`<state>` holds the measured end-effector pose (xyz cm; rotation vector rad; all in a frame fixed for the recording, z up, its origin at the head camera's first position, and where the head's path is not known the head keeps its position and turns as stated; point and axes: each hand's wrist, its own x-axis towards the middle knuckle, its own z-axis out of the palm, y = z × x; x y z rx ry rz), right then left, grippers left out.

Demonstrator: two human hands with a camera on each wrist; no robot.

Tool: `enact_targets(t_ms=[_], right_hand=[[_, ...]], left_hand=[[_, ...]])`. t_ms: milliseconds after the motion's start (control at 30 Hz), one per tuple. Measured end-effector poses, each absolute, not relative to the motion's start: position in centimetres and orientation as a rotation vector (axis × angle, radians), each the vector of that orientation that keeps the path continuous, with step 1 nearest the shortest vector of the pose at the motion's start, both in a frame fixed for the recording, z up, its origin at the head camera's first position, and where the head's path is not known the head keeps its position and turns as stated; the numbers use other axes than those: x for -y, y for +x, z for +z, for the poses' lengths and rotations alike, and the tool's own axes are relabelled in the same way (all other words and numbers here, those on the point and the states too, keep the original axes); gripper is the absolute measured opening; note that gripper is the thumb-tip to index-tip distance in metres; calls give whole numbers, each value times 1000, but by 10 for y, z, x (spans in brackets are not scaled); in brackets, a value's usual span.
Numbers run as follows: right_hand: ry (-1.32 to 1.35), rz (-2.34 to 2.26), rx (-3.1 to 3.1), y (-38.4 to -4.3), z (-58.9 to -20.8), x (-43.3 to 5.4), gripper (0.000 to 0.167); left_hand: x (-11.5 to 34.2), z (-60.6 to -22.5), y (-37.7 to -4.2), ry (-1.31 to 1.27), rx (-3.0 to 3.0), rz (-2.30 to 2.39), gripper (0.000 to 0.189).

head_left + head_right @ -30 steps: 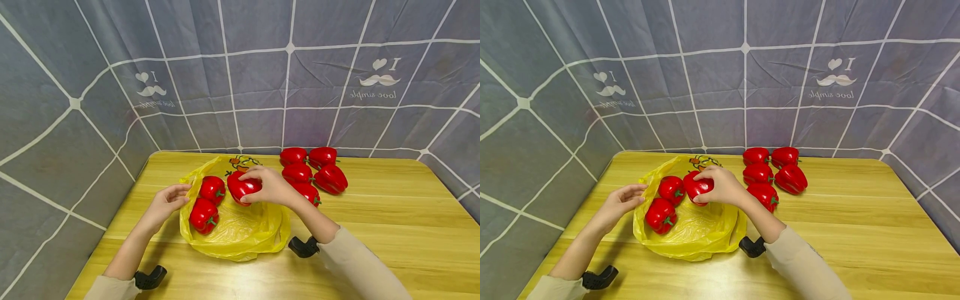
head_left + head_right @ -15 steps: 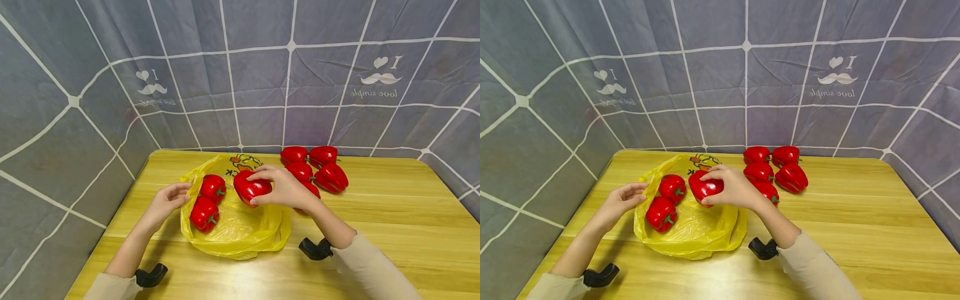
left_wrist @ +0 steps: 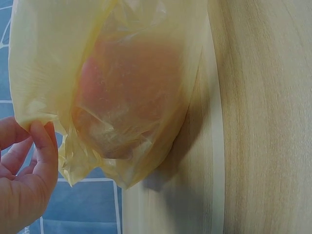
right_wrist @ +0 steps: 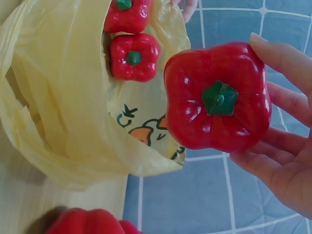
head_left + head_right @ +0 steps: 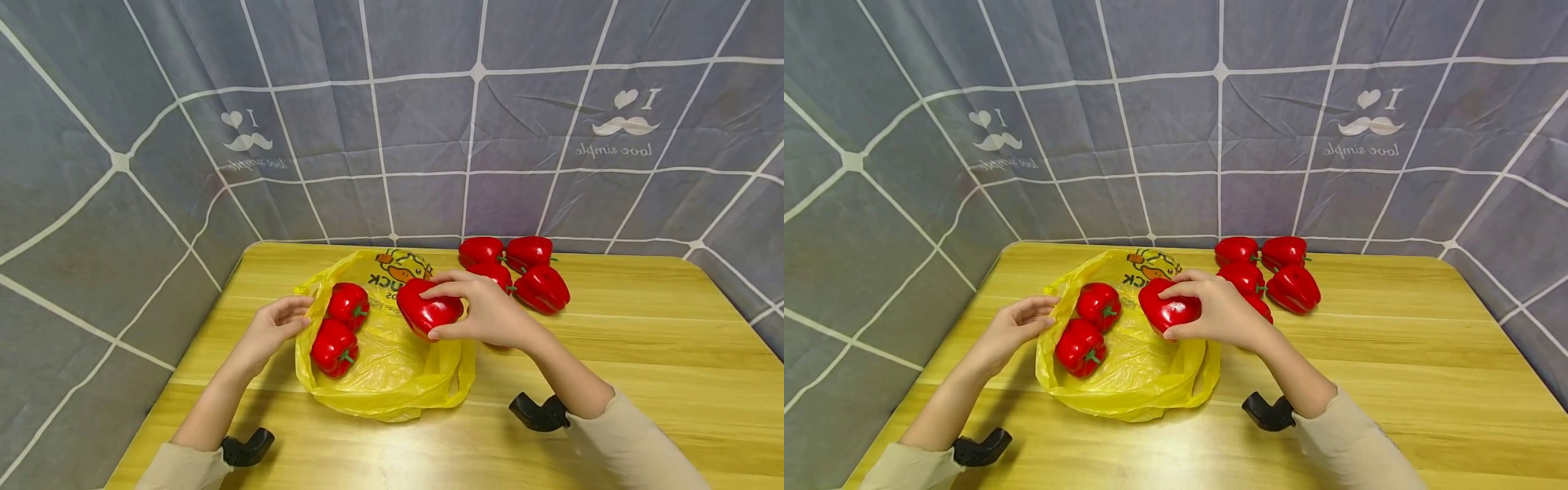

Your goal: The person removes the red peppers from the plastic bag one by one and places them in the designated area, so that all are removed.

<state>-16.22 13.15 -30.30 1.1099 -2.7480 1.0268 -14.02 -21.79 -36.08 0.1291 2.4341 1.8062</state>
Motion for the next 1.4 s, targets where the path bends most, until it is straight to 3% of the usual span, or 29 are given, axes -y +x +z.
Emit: enact_targets(t_ms=[1400], right_hand=[[864, 910, 2734, -146, -302, -237, 48]], left_hand=[[223, -361, -137, 99, -2436, 1833, 41]])
